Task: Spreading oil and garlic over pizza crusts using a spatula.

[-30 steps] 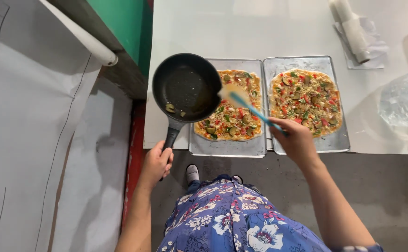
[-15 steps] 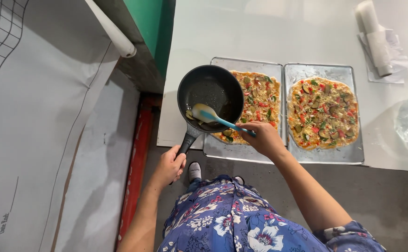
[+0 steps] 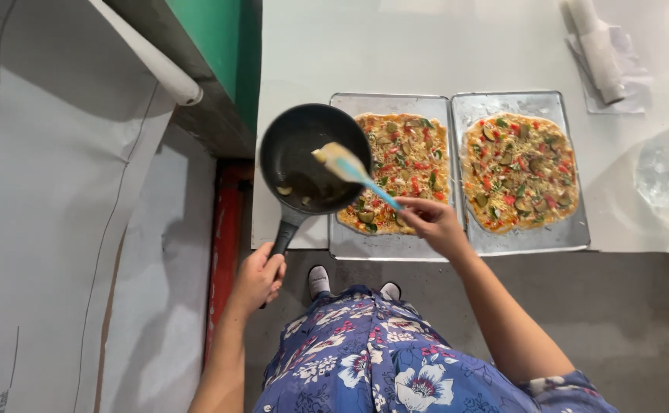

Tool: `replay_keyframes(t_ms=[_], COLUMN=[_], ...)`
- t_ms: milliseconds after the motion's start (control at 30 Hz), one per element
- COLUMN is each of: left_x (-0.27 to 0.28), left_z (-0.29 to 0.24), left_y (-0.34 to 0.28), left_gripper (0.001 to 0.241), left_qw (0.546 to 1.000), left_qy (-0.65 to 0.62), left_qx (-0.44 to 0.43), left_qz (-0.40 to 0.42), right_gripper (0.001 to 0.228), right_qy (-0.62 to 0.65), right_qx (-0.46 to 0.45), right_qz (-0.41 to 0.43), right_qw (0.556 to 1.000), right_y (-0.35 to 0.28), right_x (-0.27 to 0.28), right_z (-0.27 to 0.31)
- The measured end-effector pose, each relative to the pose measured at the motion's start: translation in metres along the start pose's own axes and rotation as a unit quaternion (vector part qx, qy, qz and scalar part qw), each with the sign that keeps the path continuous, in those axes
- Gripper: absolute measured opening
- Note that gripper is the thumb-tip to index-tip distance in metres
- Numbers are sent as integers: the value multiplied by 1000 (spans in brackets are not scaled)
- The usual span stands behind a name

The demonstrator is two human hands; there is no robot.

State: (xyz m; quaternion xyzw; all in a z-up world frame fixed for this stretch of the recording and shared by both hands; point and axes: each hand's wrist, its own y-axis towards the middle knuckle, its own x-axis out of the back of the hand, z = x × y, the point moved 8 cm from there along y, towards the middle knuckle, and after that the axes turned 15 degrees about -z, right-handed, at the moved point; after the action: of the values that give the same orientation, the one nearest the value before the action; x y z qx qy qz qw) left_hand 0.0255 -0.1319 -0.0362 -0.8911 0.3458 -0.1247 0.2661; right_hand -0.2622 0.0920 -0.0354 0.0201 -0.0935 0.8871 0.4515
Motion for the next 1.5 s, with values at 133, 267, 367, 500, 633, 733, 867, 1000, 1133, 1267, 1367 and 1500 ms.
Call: replay_keyframes(t_ms=[133, 267, 367, 500, 633, 733, 867, 1000, 1133, 1267, 1367, 1500], left_x=[25, 44, 51, 52, 49, 46, 43, 42, 37, 32, 25, 12], left_z=[0, -20, -39, -51, -48, -46, -36, -26, -29, -29, -23, -21], left_y=[9, 7, 1, -3, -5, -8, -6, -1, -3, -1, 3, 1], left_gripper=[12, 12, 13, 13, 12, 12, 12, 11, 12, 13, 14, 14], left_qw=[1000, 998, 997, 996, 996, 997, 997, 998, 998, 998, 999, 1000], left_qy=[-17, -46, -48, -48, -64, -39, -47, -53, -48, -35, -29, 3], left_qx=[3, -6, -13, -25, -24, -23, -10, -4, -3, -3, -2, -20], left_qz=[-12, -35, -54, -67, -60, -68, -56, -45, -43, -45, -37, -14], right_gripper=[26, 27, 29, 28, 27, 29, 26, 28, 29, 32, 31, 30], right_qy=[-15, -60, -111, -266, -318, -371, -553, -524, -510, -376, -282, -367], right_qx=[15, 10, -12, -17, -20, 157, 129, 143, 122, 95, 159, 227], right_qz=[-94, -205, -235, -218, -183, -151, -160, -219, -235, -252, -229, -108], right_qw=[995, 977, 965, 939, 930, 903, 807, 811, 819, 886, 918, 895], right_y=[-16, -29, -30, -21, -6, 1, -9, -24, -27, -29, -36, -30], right_x=[70, 131, 145, 121, 86, 59, 49, 70, 79, 78, 56, 9], right_z=[15, 1, -19, -22, -33, -9, 43, 58, 58, 57, 82, 118])
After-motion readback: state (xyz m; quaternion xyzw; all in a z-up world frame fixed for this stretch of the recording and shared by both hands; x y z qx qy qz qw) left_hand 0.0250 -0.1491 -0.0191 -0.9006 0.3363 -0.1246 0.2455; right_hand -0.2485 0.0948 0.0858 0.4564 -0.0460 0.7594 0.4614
